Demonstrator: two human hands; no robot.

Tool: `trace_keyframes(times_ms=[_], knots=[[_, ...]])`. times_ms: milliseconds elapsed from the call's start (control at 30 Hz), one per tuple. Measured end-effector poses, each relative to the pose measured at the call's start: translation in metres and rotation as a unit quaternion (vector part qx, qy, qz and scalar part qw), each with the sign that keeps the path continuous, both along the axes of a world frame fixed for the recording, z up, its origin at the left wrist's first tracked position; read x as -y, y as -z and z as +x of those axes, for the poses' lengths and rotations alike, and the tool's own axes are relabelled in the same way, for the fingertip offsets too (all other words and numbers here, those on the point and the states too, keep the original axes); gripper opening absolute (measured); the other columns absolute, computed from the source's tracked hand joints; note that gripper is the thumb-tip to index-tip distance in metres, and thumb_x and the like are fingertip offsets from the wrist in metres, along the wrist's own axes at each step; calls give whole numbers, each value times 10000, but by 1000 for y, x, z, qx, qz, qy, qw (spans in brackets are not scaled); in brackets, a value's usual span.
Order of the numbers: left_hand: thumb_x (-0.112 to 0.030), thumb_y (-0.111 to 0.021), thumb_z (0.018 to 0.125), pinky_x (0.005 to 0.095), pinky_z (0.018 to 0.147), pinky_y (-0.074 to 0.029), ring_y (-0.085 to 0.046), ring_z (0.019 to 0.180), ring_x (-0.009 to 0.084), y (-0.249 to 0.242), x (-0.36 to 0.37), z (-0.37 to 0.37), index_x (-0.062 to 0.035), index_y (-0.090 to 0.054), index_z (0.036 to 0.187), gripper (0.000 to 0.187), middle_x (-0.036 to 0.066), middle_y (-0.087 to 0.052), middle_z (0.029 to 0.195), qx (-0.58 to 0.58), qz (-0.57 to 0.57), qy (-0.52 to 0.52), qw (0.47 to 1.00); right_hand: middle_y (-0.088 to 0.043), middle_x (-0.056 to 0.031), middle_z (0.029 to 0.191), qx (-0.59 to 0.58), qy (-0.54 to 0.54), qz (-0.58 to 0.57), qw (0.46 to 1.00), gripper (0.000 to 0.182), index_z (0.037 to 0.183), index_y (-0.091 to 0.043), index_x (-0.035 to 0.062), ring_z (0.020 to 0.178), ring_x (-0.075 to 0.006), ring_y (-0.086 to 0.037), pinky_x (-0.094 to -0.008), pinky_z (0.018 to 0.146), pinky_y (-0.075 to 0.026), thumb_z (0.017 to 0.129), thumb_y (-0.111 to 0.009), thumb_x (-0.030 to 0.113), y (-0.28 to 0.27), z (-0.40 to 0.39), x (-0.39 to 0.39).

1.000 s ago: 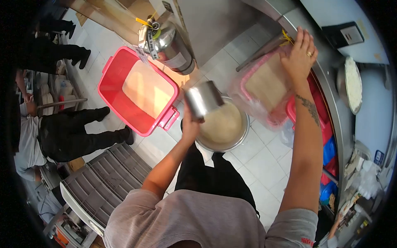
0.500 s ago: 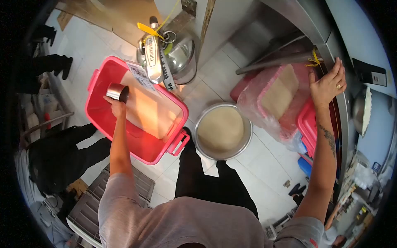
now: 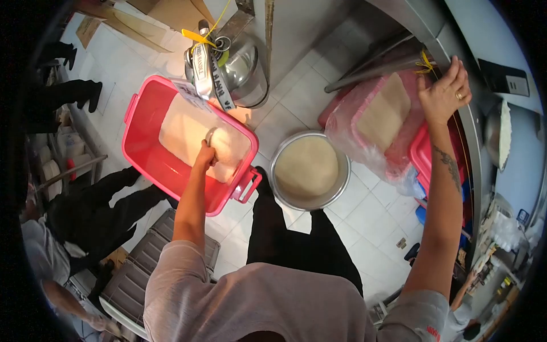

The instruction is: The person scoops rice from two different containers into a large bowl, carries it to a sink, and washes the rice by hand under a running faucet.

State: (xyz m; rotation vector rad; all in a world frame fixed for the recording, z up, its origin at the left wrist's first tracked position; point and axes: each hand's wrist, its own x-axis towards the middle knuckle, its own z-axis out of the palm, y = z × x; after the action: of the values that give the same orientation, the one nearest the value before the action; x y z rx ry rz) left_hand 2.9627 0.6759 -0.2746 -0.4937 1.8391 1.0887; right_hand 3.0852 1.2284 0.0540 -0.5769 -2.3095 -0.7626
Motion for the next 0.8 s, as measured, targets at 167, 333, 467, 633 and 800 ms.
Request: trace_keyframes(times_ms=[167, 333, 467, 633, 800], knots=[[-21, -381, 753, 277, 317, -256, -330, 347, 131, -62, 43, 15, -10, -374, 966, 214, 88, -415, 534, 38, 140, -213, 966, -392, -56, 1318, -1, -7, -29, 1000, 883, 1359, -319, 133, 1214, -242, -341, -439, 948, -228, 620, -664, 473, -2, 6, -5], [-64, -395, 799, 281, 324, -279, -342, 338, 137, -176, 9, 69, 6, -423, 805, 76, 63, -416, 519, -62, 193, -200, 959, -366, -108, 1340, 36, 24, -104, 994, 905, 1369, -291, 109, 1263, -286, -311, -501, 997, -235, 622, -679, 441, -14, 18, 1], [-36, -375, 802, 266, 354, -346, -403, 398, 132, -238, -65, 143, 1, -286, 1249, 457, 135, -523, 708, -221, 182, -127, 950, -306, -147, 1397, 4, -59, -217, 974, 879, 1375, -272, 101, 1308, -319, -259, -544, 1037, -196, 650, -697, 359, -20, 36, 9], [174, -379, 694, 348, 912, -398, -510, 1071, 358, -226, -130, 227, -41, 32, 1430, 870, 255, -345, 1343, -537, -35, 44, 842, -449, -237, 1240, 0, -291, -609, 738, 461, 1161, -531, 28, 1197, -389, -392, -397, 998, -344, 717, -635, 101, 44, 166, 42], [131, -510, 723, 367, 1022, -287, -373, 1229, 347, -248, -183, 281, -20, 11, 1426, 888, 244, -315, 1368, -609, -42, 45, 791, -581, -143, 951, -312, 120, -869, 365, 256, 1039, -545, 5, 775, -230, -607, -316, 701, -511, 813, -521, 125, 138, 382, -16]])
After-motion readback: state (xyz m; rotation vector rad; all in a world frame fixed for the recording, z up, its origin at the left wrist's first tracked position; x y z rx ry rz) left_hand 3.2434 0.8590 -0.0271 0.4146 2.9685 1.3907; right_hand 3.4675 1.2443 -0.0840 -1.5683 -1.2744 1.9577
